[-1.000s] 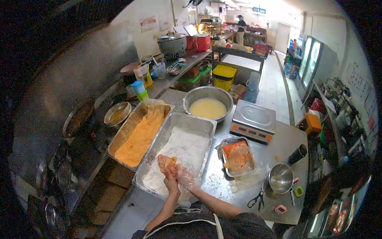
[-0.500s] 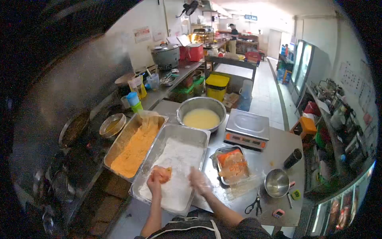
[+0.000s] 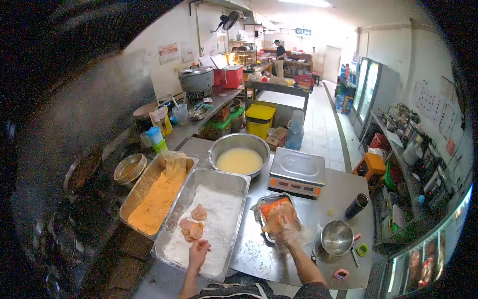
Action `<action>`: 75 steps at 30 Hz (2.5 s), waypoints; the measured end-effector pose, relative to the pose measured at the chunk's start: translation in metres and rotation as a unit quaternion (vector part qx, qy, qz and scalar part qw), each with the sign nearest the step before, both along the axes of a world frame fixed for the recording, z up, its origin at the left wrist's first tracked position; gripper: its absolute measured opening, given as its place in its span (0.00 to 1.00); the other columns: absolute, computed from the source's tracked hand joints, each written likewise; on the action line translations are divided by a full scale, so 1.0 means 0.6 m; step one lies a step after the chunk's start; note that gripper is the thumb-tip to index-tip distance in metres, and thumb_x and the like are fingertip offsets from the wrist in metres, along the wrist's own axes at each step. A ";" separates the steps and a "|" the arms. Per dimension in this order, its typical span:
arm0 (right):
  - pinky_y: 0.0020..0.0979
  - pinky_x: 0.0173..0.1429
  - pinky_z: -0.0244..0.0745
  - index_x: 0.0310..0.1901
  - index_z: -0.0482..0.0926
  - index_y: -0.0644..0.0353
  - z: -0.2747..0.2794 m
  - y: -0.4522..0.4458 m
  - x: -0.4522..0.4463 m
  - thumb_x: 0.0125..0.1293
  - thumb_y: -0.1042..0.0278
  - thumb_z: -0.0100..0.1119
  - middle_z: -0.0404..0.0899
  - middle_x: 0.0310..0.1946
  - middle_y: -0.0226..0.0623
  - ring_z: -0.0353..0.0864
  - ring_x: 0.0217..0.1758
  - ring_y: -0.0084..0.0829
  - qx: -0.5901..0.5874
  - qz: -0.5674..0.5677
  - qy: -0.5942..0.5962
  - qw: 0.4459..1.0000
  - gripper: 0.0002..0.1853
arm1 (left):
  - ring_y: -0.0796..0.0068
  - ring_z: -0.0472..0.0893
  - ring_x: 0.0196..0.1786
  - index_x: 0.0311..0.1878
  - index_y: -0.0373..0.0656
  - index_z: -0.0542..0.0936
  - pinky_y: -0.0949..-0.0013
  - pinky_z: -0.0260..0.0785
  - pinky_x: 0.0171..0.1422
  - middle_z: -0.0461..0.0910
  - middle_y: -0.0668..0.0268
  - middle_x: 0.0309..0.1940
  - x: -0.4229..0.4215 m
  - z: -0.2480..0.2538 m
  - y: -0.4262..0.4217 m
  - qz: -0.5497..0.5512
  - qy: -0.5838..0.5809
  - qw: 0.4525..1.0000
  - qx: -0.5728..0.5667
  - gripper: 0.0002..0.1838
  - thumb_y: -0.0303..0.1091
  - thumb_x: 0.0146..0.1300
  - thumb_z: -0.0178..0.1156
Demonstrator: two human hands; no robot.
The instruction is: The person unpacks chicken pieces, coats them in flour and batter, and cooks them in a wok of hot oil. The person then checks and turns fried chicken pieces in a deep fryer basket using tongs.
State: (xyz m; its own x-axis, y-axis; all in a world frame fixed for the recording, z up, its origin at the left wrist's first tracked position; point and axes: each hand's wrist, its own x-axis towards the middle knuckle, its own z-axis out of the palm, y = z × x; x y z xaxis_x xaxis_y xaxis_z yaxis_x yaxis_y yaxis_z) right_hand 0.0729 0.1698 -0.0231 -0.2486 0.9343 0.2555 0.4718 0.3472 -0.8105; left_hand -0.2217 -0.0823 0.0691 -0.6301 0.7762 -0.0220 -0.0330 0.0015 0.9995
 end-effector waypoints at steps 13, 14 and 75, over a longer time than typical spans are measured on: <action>0.40 0.40 0.75 0.49 0.71 0.56 0.019 0.099 0.031 0.59 0.66 0.43 0.78 0.38 0.44 0.80 0.38 0.40 0.044 0.100 -0.461 0.881 0.16 | 0.77 0.78 0.31 0.41 0.34 0.73 0.76 0.72 0.37 0.78 0.62 0.30 0.028 0.006 -0.011 -0.021 -0.058 0.998 -0.031 0.09 0.27 0.57 0.58; 0.40 0.39 0.75 0.46 0.73 0.55 0.027 0.106 0.025 0.60 0.65 0.44 0.79 0.37 0.43 0.80 0.36 0.39 0.032 0.088 -0.461 0.882 0.15 | 0.77 0.78 0.31 0.41 0.34 0.73 0.76 0.72 0.37 0.78 0.62 0.30 0.028 0.002 -0.012 -0.024 -0.063 0.997 -0.039 0.09 0.27 0.57 0.58; 0.26 0.46 0.73 0.48 0.72 0.65 0.245 -0.274 -0.322 0.62 0.67 0.51 0.79 0.39 0.34 0.77 0.40 0.25 -0.268 0.303 0.195 0.893 0.15 | 0.78 0.74 0.36 0.48 0.37 0.67 0.76 0.70 0.38 0.73 0.63 0.40 0.020 0.004 0.037 0.228 -0.089 0.968 0.052 0.17 0.38 0.63 0.55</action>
State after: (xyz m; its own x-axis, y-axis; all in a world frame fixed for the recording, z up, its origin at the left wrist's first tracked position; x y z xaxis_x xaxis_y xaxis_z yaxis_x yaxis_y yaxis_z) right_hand -0.1203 0.0053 0.1241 -0.7404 0.6721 -0.0098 -0.0265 -0.0439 -0.9987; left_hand -0.2097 -0.0600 0.0716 -0.9008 0.4229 -0.0983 -0.1788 -0.1550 0.9716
